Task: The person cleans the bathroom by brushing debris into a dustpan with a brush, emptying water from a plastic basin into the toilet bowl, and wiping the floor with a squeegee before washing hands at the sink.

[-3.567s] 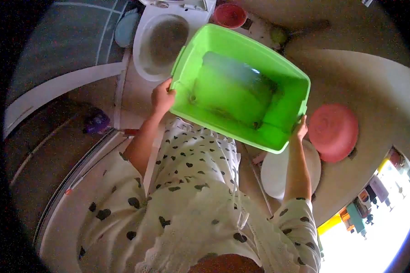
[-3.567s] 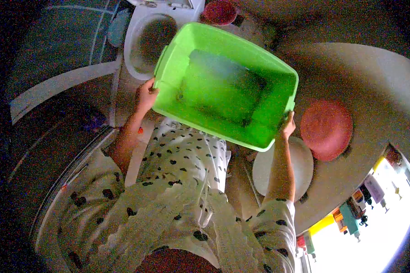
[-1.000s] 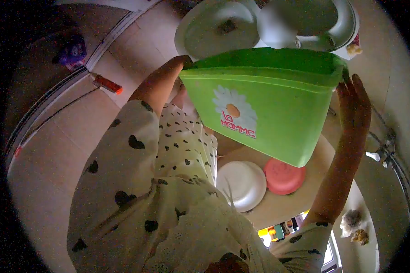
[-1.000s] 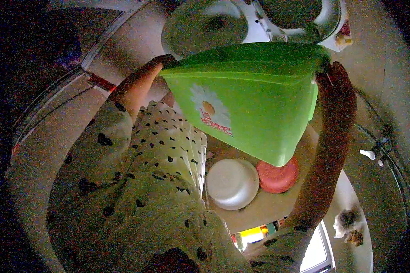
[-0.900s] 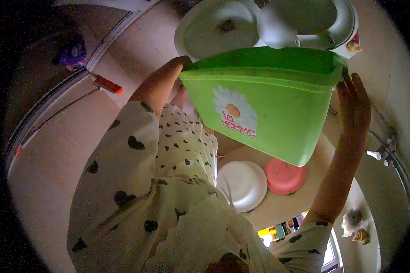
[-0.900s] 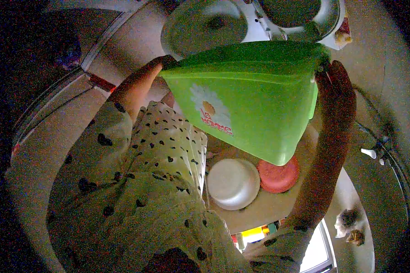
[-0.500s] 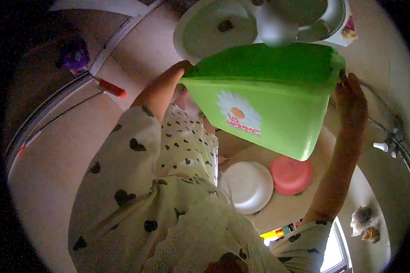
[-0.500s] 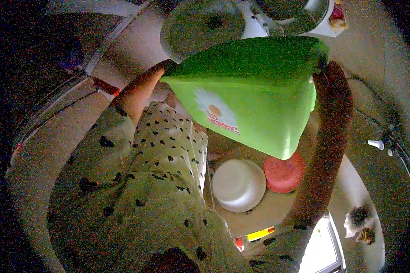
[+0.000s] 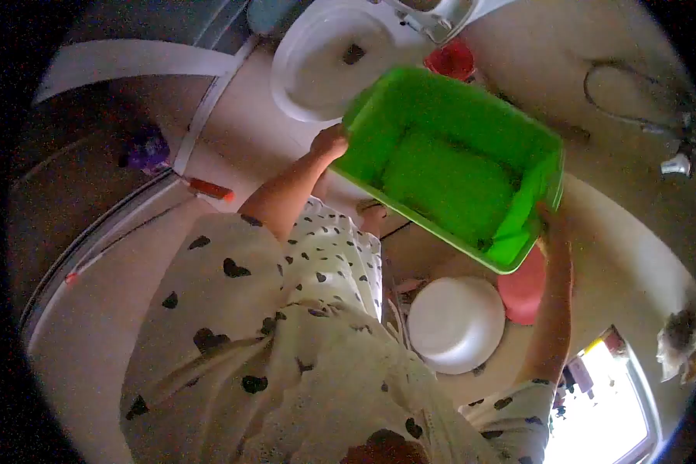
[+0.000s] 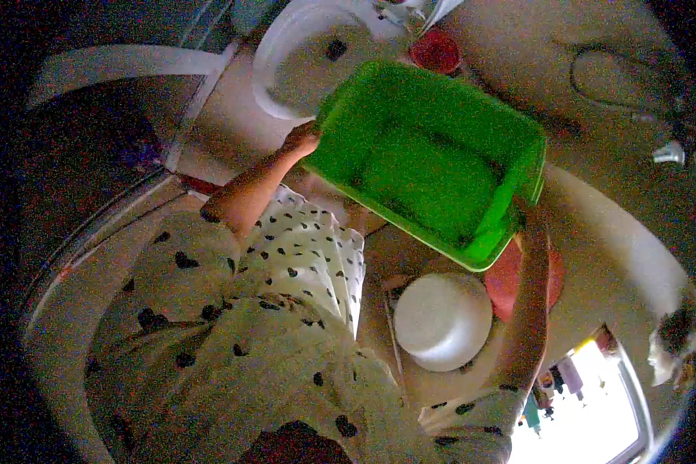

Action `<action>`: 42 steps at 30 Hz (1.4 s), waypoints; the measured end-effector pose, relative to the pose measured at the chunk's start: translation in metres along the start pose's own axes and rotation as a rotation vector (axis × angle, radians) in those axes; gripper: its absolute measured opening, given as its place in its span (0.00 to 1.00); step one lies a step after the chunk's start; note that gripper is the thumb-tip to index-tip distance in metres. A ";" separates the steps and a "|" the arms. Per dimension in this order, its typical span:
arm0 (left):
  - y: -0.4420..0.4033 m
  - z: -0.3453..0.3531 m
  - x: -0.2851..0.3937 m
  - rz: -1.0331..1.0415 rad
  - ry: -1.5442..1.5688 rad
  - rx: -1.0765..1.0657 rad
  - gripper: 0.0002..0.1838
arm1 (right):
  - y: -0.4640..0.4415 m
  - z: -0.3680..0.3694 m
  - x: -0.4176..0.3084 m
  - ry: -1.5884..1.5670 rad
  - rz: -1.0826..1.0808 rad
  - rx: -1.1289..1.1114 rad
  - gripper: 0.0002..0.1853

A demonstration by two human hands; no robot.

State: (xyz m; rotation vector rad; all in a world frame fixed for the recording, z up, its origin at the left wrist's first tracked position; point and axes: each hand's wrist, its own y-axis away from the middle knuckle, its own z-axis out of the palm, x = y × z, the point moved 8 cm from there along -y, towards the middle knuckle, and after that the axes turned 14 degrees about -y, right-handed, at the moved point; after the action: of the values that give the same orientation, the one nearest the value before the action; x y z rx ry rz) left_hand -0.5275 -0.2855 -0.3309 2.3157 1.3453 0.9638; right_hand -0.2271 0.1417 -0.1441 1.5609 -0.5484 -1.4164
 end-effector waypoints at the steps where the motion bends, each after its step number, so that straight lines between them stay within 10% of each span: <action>1: -0.007 -0.002 0.011 -0.029 -0.049 -0.021 0.24 | -0.027 -0.049 0.021 0.016 0.050 -0.021 0.12; 6: -0.061 -0.015 0.058 0.029 -0.087 0.069 0.36 | -0.036 -0.131 0.113 -0.087 0.285 -0.172 0.13; 15: -0.005 -0.053 0.091 0.287 -0.241 0.261 0.36 | -0.045 -0.162 0.212 -0.123 0.017 0.428 0.18; 21: 0.012 -0.093 0.039 -0.031 -0.093 -0.067 0.38 | -0.072 -0.217 0.267 -0.312 0.042 0.641 0.21; 24: -0.020 -0.091 -0.028 0.159 -0.154 0.010 0.34 | -0.052 -0.210 0.252 -0.517 -0.022 0.712 0.22; 29: 0.031 -0.112 0.095 -0.040 -0.245 -0.130 0.31 | -0.053 -0.212 0.238 -0.636 0.055 0.728 0.18; 36: 0.040 -0.093 0.189 0.189 -0.308 -0.213 0.28 | -0.082 -0.208 0.214 -0.938 -0.004 0.669 0.19; 42: 0.068 -0.101 0.169 0.124 -0.205 -0.351 0.28 | -0.119 -0.210 0.184 -1.098 -0.144 0.556 0.22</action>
State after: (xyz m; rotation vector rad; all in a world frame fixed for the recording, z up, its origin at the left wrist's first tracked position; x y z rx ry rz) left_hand -0.4942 -0.1849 -0.1512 2.1752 0.8826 0.8873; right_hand -0.0164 0.1167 -0.3615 1.0800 -1.5976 -2.3305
